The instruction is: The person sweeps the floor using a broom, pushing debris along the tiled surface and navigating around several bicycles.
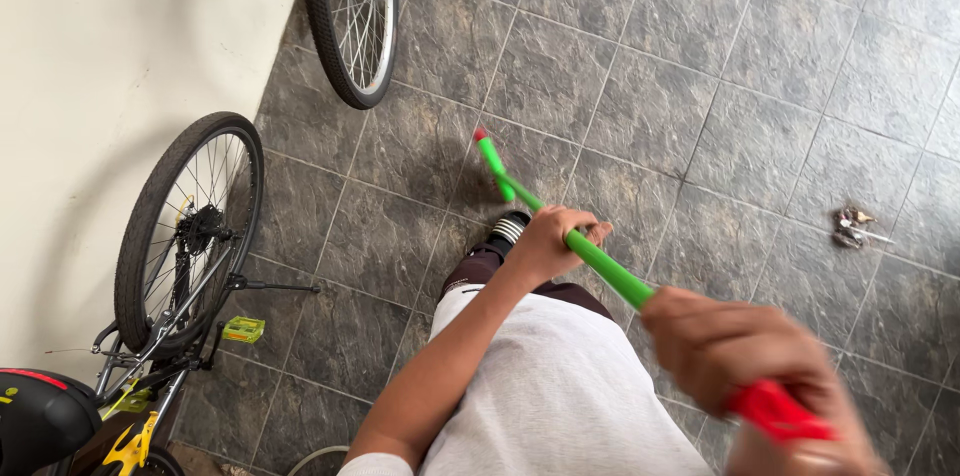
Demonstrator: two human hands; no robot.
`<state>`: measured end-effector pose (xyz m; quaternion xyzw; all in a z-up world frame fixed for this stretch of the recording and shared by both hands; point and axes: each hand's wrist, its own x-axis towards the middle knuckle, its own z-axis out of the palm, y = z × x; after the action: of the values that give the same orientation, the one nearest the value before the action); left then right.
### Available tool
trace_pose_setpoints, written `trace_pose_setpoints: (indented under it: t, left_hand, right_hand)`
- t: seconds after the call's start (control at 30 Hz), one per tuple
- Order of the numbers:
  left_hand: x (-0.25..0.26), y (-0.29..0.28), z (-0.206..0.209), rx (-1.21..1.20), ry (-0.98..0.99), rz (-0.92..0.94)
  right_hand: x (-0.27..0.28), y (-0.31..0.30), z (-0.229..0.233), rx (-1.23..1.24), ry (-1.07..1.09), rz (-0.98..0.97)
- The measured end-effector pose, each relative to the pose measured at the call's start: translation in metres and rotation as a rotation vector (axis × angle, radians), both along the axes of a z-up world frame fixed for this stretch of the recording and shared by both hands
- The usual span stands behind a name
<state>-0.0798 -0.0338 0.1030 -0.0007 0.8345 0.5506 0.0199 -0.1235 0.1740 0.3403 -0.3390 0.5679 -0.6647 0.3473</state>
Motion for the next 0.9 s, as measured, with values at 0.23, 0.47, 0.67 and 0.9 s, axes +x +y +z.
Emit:
trace_pose_setpoints:
  t: [0.23,0.47,0.67,0.9]
  left_hand:
    - [0.035,-0.042,-0.032,-0.214,-0.251,0.115]
    - [0.094,-0.123,-0.100,-0.321,-0.149,0.392]
    - [0.098,-0.133,-0.139,-0.324,-0.335,0.557]
    - [0.019,-0.096,-0.138,-0.132,-0.101,0.295]
  right_hand:
    - [-0.037,-0.028,-0.086,-0.516,-0.217,0.136]
    - [-0.015,-0.133,-0.147,-0.286,-0.471,-0.128]
    - [0.000,-0.150,-0.162,-0.139,-0.474,-0.172]
    - [-0.001,-0.105,-0.110,-0.084,-0.325,-0.445]
